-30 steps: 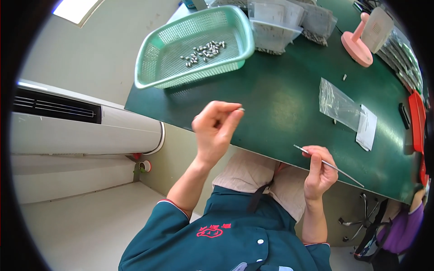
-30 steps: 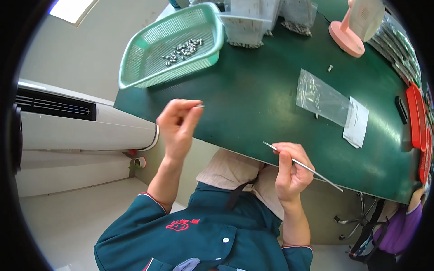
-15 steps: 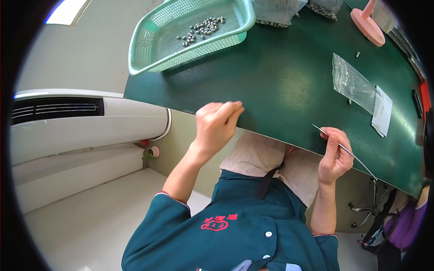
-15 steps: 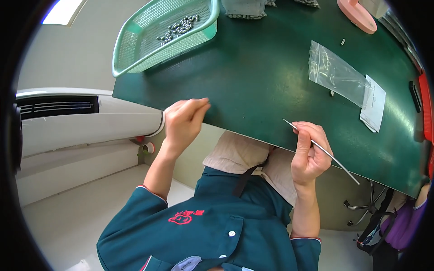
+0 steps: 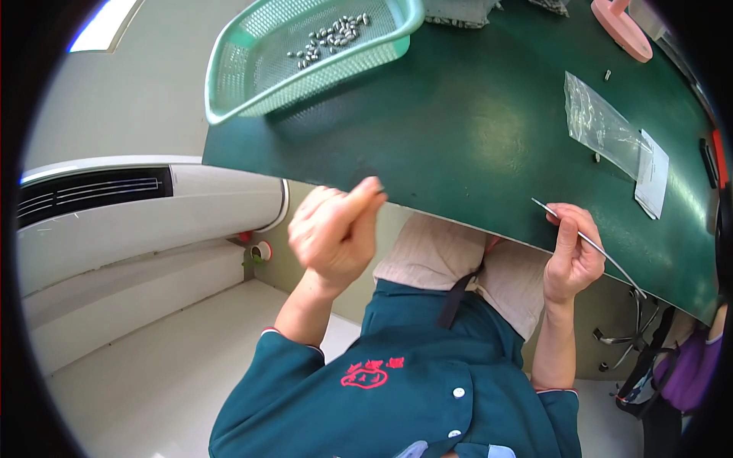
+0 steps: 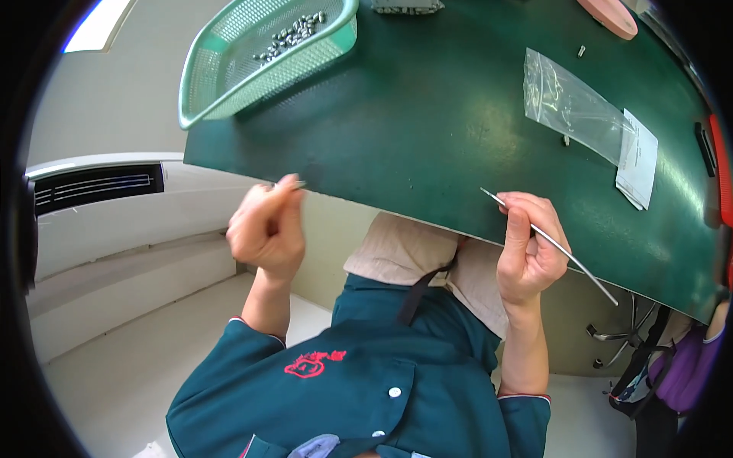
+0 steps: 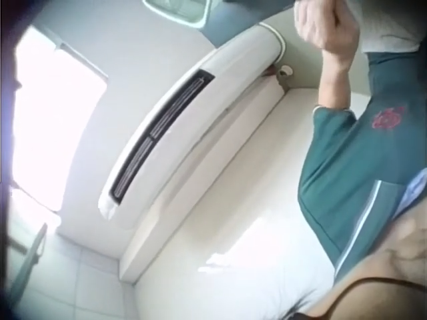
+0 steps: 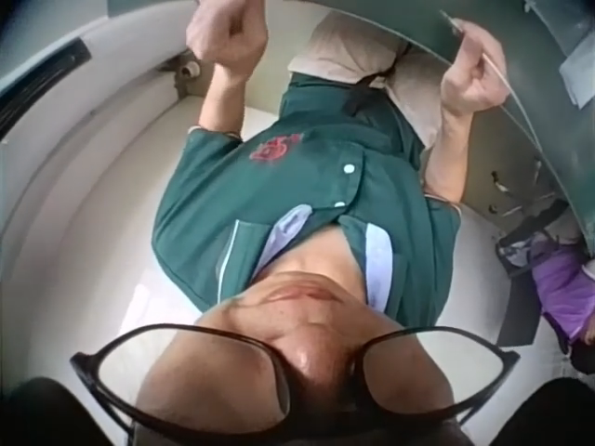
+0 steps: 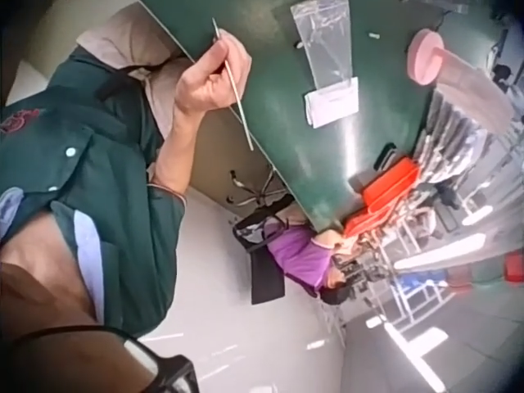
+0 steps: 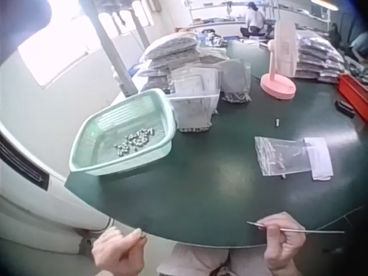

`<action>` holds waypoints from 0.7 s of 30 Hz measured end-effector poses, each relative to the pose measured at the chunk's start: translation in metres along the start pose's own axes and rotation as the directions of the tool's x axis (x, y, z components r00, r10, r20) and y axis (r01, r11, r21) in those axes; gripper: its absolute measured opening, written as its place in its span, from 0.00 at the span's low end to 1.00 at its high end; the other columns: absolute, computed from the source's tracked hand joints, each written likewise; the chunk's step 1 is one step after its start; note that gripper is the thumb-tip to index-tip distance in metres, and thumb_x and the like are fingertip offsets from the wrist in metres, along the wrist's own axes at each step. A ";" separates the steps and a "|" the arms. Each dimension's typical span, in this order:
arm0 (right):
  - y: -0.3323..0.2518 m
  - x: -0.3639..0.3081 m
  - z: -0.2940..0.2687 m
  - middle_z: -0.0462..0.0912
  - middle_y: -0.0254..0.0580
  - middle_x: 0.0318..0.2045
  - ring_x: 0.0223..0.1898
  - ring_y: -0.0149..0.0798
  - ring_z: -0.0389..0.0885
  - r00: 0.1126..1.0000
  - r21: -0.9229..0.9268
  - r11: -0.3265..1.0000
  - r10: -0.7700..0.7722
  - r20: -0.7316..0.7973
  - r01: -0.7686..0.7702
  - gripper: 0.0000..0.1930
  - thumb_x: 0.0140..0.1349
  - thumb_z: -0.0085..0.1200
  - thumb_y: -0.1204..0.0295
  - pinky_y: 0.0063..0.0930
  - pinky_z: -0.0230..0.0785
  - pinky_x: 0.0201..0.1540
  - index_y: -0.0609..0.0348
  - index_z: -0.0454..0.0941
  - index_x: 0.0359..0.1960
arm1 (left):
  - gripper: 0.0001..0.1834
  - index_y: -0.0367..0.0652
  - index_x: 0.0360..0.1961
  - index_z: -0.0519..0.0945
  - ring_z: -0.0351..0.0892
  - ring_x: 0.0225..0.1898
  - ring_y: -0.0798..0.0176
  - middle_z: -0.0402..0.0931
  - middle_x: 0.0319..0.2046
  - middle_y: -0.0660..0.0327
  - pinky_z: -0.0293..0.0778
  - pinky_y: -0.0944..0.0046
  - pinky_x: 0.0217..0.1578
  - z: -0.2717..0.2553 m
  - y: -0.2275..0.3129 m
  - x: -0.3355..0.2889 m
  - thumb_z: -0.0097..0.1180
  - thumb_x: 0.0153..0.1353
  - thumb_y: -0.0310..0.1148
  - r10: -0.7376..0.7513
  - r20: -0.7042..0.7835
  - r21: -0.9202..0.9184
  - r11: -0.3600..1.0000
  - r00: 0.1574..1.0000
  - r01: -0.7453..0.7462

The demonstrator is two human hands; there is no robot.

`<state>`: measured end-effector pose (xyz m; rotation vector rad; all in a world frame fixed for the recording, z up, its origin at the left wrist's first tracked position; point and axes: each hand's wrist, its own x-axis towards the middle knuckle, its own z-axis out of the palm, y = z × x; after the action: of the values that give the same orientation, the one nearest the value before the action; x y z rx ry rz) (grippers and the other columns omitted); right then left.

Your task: The person is using a metal probe to inspect small metal components on a workbench and then placing them into a plastic bag.

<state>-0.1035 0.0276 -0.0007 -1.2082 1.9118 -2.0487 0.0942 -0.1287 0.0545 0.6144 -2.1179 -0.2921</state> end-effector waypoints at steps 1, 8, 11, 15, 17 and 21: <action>0.001 -0.001 -0.001 0.79 0.51 0.29 0.31 0.37 0.77 1.000 0.002 1.000 -0.005 -0.006 0.005 0.03 0.60 0.48 0.82 0.24 0.73 0.34 0.70 0.74 0.31 | 0.08 0.37 0.27 0.79 0.69 0.14 0.62 0.72 0.14 0.60 0.64 0.68 0.18 0.007 -0.006 -0.002 0.62 0.43 0.18 0.052 0.093 0.004 0.999 0.994 -0.053; 0.000 -0.002 -0.004 0.79 0.50 0.28 0.29 0.37 0.76 1.000 0.010 1.000 -0.009 -0.013 0.009 0.03 0.60 0.48 0.82 0.23 0.70 0.32 0.70 0.74 0.31 | 0.10 0.34 0.29 0.79 0.59 0.11 0.70 0.67 0.12 0.64 0.54 0.71 0.14 -0.004 0.002 -0.003 0.60 0.44 0.13 0.117 -0.106 -0.081 0.989 0.988 -0.125; -0.007 -0.006 -0.017 0.78 0.50 0.27 0.27 0.37 0.75 0.997 0.054 0.997 -0.061 -0.053 0.064 0.05 0.61 0.47 0.79 0.24 0.68 0.31 0.70 0.74 0.33 | 0.11 0.32 0.33 0.77 0.61 0.13 0.73 0.70 0.13 0.64 0.56 0.73 0.14 0.011 0.014 -0.024 0.54 0.46 0.11 -0.144 -0.123 -0.599 0.799 0.982 0.042; -0.038 -0.015 -0.052 0.75 0.44 0.21 0.22 0.36 0.71 0.976 -0.168 0.966 -0.208 -0.062 0.195 0.12 0.65 0.44 0.67 0.24 0.63 0.27 0.67 0.72 0.33 | 0.08 0.38 0.35 0.71 0.53 0.16 0.75 0.58 0.15 0.70 0.54 0.72 0.21 0.037 0.068 -0.053 0.53 0.60 0.32 0.138 0.949 -0.138 -0.628 0.284 0.765; -0.052 -0.027 -0.071 0.75 0.44 0.21 0.22 0.36 0.71 0.980 -0.231 0.955 -0.196 -0.020 0.186 0.12 0.65 0.44 0.67 0.25 0.64 0.27 0.66 0.72 0.34 | 0.10 0.40 0.36 0.70 0.48 0.14 0.75 0.51 0.13 0.72 0.49 0.72 0.20 0.078 0.079 -0.079 0.46 0.65 0.36 0.475 0.858 0.308 -0.779 0.193 0.546; -0.067 -0.062 -0.089 0.78 0.45 0.23 0.25 0.38 0.74 0.999 -0.407 0.913 0.001 -0.046 -0.019 0.10 0.61 0.51 0.70 0.24 0.64 0.28 0.65 0.75 0.28 | 0.10 0.38 0.37 0.72 0.49 0.15 0.76 0.53 0.13 0.71 0.51 0.73 0.20 0.120 0.099 -0.114 0.42 0.66 0.33 0.643 0.759 0.533 -0.703 0.101 0.471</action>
<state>-0.0837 0.1477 0.0368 -1.2255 2.4484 -1.7319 0.0206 0.0135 -0.0529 -0.2260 -0.3384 2.6274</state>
